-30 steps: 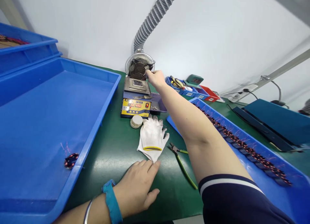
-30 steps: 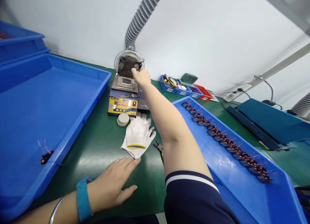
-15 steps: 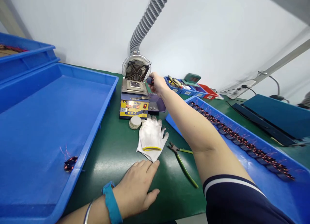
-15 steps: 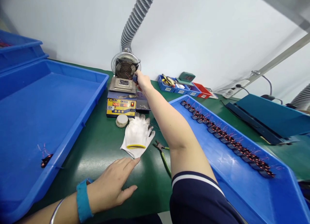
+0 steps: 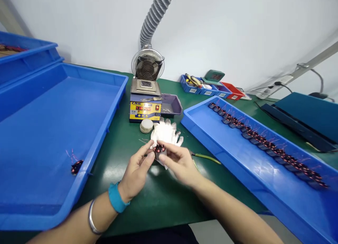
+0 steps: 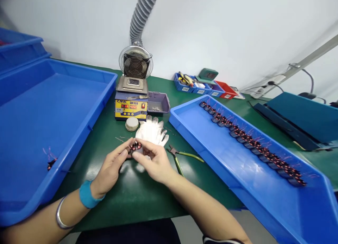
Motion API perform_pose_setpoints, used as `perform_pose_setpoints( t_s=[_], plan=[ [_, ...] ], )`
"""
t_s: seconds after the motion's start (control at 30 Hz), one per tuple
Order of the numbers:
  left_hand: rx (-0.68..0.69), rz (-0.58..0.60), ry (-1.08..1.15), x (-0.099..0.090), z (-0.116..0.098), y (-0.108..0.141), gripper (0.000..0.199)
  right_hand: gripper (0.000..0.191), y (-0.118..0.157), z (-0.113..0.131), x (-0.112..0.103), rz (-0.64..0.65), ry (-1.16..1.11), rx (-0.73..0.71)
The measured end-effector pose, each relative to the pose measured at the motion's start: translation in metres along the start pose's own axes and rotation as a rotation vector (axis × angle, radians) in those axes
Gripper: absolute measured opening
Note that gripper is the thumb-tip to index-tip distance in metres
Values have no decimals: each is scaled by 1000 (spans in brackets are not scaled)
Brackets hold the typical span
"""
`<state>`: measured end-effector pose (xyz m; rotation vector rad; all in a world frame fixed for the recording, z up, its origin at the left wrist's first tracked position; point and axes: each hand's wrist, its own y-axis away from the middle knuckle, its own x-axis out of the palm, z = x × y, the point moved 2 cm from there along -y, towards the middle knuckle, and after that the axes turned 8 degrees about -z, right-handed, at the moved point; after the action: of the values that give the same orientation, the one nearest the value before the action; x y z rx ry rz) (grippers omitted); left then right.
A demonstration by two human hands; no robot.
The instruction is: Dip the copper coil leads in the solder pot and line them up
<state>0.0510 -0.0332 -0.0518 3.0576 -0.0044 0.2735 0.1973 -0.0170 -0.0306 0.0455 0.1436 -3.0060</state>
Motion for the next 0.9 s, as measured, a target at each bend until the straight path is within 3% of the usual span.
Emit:
perform_pose_setpoints(
  t_s=[0.13,0.3,0.43,0.6,0.73,0.9],
  plan=[
    [0,0,-37,5,2,4,47,46,30,-7,-2,-19,182,-196],
    [29,-11,-55,4,3,2,36,45,33,-1,-1,53,230,-354],
    [-100,-31,76,2,-1,-3,36,43,34,-2,1,116,236,-395],
    [-140,-205,209,-8,-10,-8,33,37,39,7,-11,37,264,-517],
    [-76,-282,167,-24,-3,-18,35,41,24,27,-51,-117,371,-524],
    [-108,-80,-107,-28,28,-17,38,39,-30,33,-152,-392,576,-352]
  ],
)
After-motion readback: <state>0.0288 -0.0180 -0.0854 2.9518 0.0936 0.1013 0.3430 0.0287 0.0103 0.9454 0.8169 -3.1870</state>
